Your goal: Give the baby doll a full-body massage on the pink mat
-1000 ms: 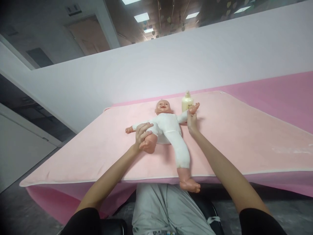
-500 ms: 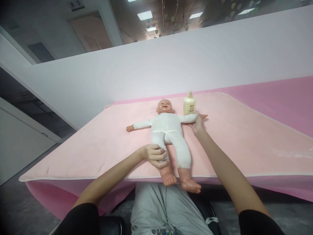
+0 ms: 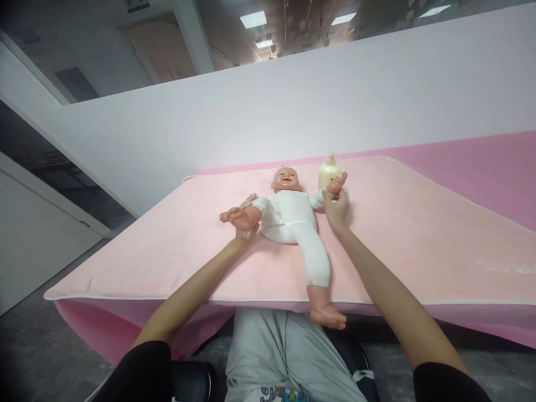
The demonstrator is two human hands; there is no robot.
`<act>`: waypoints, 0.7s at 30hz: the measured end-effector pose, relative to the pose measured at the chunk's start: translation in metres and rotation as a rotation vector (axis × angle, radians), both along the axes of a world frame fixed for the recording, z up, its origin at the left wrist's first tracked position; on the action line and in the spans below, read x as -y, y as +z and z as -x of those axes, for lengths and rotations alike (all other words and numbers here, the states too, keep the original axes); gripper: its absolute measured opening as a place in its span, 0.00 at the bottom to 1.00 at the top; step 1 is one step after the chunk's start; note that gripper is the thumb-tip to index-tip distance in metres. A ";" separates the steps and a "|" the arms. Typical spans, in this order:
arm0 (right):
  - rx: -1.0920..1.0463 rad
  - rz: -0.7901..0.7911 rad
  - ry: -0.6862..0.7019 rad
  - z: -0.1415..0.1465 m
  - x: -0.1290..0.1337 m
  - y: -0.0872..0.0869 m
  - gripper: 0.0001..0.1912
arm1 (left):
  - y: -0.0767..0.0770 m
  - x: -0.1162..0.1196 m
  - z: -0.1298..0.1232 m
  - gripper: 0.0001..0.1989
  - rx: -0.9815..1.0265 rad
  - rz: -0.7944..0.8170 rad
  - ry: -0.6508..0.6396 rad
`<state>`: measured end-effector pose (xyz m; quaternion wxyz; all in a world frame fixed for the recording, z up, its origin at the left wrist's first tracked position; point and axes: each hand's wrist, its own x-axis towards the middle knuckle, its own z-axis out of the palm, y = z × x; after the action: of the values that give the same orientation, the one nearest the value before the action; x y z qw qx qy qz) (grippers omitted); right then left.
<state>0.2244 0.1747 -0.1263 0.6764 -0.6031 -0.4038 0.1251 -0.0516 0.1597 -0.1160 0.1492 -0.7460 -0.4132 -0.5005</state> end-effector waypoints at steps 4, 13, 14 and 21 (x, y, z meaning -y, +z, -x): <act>0.202 -0.083 0.162 0.013 0.006 -0.002 0.33 | -0.002 -0.004 -0.010 0.30 0.204 0.115 -0.386; 0.605 -0.079 0.481 0.025 0.003 -0.008 0.26 | -0.005 -0.003 -0.008 0.28 0.344 0.237 -0.547; 0.578 -0.075 0.470 0.025 0.005 -0.007 0.26 | -0.004 -0.003 -0.008 0.28 0.344 0.224 -0.548; 0.189 -0.075 0.371 0.025 0.009 -0.004 0.25 | -0.005 -0.002 0.000 0.29 0.308 0.045 -0.510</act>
<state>0.1995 0.1661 -0.1302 0.6228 -0.5019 -0.5739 0.1756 -0.0512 0.1616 -0.1211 -0.0625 -0.7443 -0.2410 -0.6197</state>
